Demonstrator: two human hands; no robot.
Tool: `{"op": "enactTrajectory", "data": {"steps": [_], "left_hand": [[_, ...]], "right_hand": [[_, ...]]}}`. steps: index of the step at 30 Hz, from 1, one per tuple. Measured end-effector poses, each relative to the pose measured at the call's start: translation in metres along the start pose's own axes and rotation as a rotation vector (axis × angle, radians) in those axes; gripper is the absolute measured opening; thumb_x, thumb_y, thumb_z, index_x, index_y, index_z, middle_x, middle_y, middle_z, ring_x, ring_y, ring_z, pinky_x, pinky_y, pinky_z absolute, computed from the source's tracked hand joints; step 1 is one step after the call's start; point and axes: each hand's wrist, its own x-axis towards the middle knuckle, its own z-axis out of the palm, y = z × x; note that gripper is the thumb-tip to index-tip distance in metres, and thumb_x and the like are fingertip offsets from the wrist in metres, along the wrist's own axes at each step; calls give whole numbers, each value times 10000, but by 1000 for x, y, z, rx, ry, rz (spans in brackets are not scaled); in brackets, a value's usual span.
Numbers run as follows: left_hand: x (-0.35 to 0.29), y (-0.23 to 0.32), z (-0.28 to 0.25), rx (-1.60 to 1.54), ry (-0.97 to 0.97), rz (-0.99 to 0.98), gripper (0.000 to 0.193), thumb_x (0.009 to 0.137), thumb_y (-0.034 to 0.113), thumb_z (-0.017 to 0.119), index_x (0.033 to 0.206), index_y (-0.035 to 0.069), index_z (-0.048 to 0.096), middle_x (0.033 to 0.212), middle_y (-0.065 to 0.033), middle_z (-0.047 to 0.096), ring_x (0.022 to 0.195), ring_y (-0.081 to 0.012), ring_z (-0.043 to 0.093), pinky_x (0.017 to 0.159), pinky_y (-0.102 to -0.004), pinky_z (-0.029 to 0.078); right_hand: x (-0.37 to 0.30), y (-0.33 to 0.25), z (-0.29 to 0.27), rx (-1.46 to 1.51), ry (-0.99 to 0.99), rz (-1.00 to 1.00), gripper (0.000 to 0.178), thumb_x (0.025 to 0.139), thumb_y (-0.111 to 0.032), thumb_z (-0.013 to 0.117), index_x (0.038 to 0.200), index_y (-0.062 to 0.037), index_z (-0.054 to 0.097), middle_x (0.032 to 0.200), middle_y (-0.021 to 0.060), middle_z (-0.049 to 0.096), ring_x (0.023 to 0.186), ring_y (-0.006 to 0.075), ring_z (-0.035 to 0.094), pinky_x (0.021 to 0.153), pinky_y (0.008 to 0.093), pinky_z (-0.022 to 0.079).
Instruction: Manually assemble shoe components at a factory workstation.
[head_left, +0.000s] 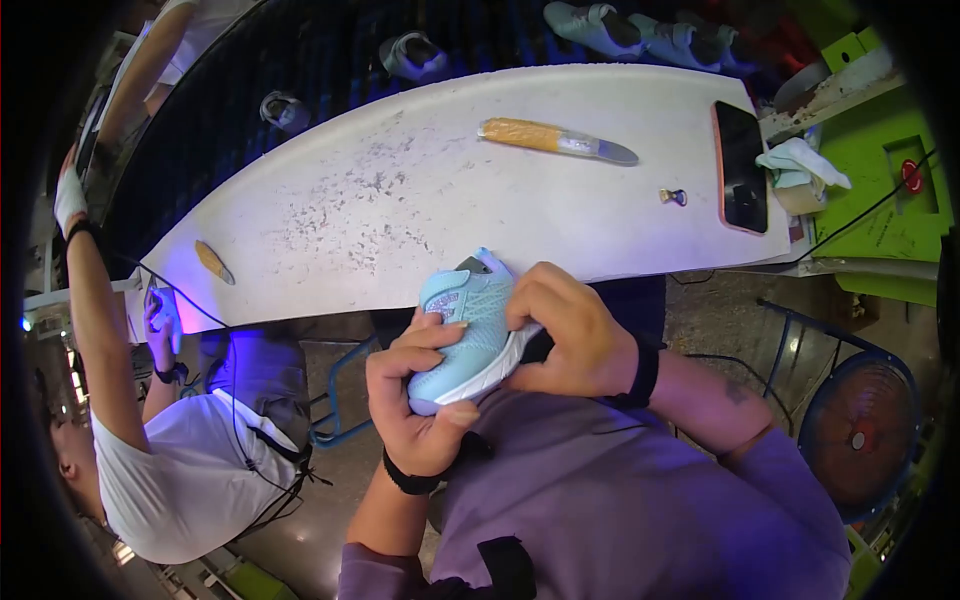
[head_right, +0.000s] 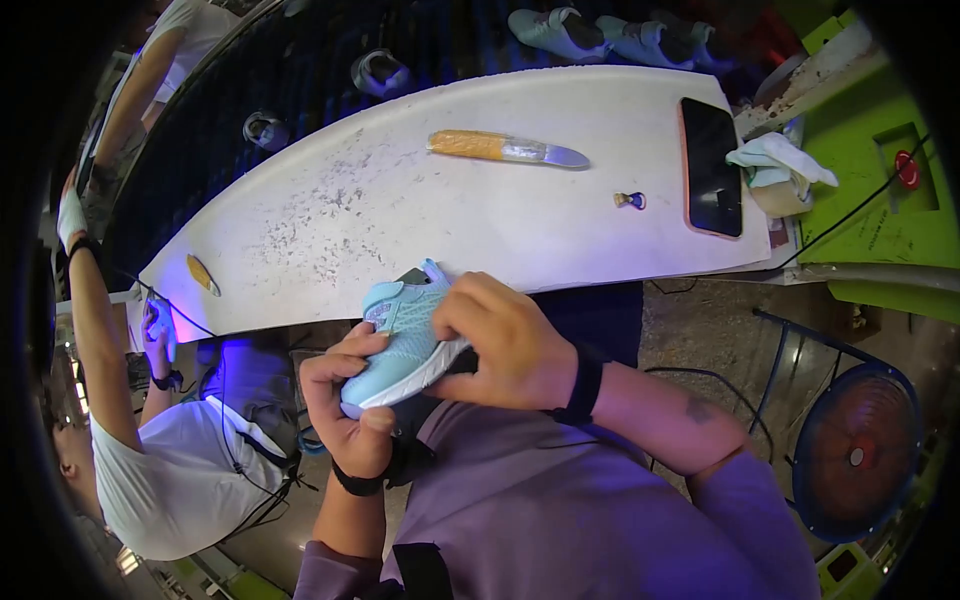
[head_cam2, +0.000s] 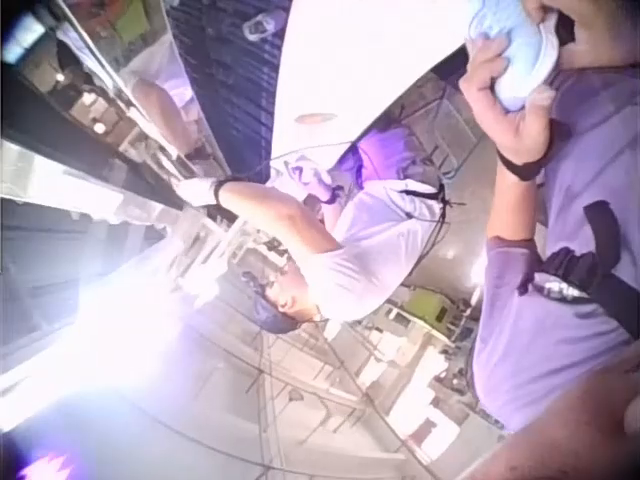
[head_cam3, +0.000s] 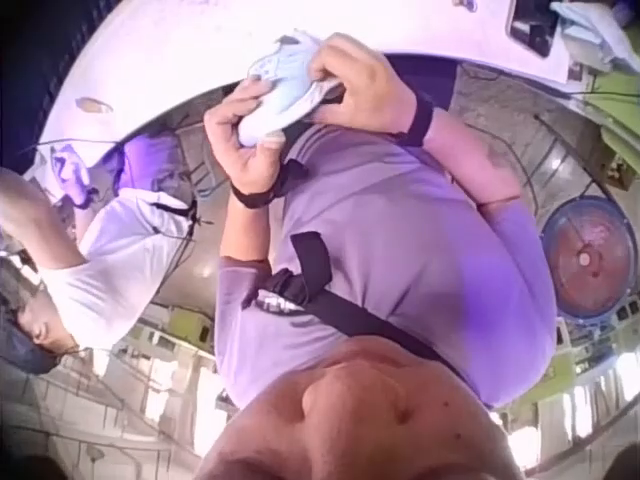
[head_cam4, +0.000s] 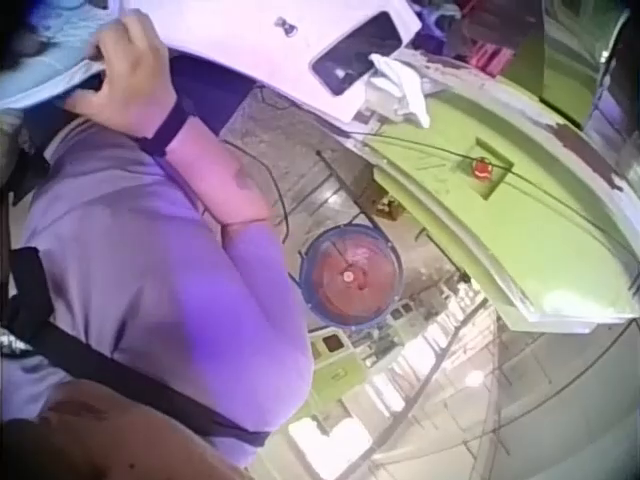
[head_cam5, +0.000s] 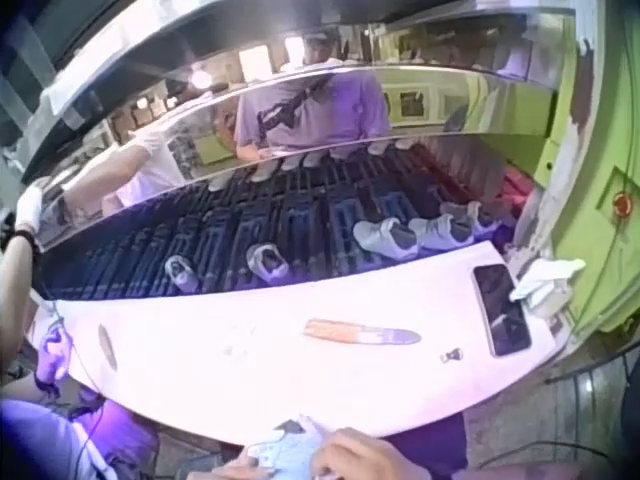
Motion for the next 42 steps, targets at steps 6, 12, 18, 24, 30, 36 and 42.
{"op": "enactTrajectory", "data": {"steps": [6, 12, 18, 24, 30, 36, 42], "left_hand": [[5, 7, 0, 208, -133, 54, 712, 769, 572, 821, 1106, 35, 498, 1204, -203, 667, 1202, -311, 606, 1138, -503, 369], [12, 6, -4, 242, -196, 154, 657, 663, 509, 895, 996, 66, 542, 1116, -153, 715, 1183, -343, 625, 1053, -485, 462], [43, 34, -11, 481, -393, 108, 448, 703, 267, 922, 905, 53, 585, 1064, -166, 722, 1117, -354, 661, 969, -480, 530], [51, 15, -48, 556, -504, 194, 402, 754, 325, 864, 903, 22, 646, 1287, -242, 632, 1152, -392, 639, 970, -504, 525], [58, 13, -57, 488, -464, -335, 469, 763, 273, 844, 930, 57, 463, 1107, -195, 647, 922, -266, 616, 811, -337, 522], [44, -20, -67, 377, -301, -349, 506, 745, 243, 840, 983, 58, 432, 889, -70, 580, 836, -137, 526, 784, -299, 467], [76, 16, 4, 139, -171, 52, 1003, 718, 222, 876, 1497, -1, 284, 1346, -238, 542, 1241, -315, 568, 1047, -403, 460]], "right_hand": [[-14, 2, 15, 150, 121, -148, 347, 625, -83, 818, 807, -82, 523, 848, 98, 505, 810, 316, 549, 696, 402, 466], [-4, 15, 12, 135, 174, -303, 366, 619, -95, 843, 787, -92, 518, 837, 73, 509, 768, 288, 541, 675, 383, 446], [-2, 23, 13, -14, 192, -162, 361, 604, -117, 847, 777, -102, 530, 833, 66, 503, 744, 278, 541, 639, 383, 439], [17, 31, 20, 34, 95, -181, 352, 608, -134, 817, 798, -103, 523, 830, 65, 492, 743, 279, 549, 636, 394, 450], [28, 11, 36, -195, 0, -129, 348, 654, -200, 817, 808, -92, 525, 826, 80, 511, 765, 284, 591, 633, 395, 476], [30, 24, 7, -104, -58, -265, 386, 755, -322, 820, 905, -64, 575, 879, 77, 564, 772, 237, 608, 664, 373, 488], [66, -12, -44, 758, 277, 151, 603, 993, -586, 548, 1050, 11, 617, 1030, 124, 668, 970, 177, 639, 900, 334, 513]]}}
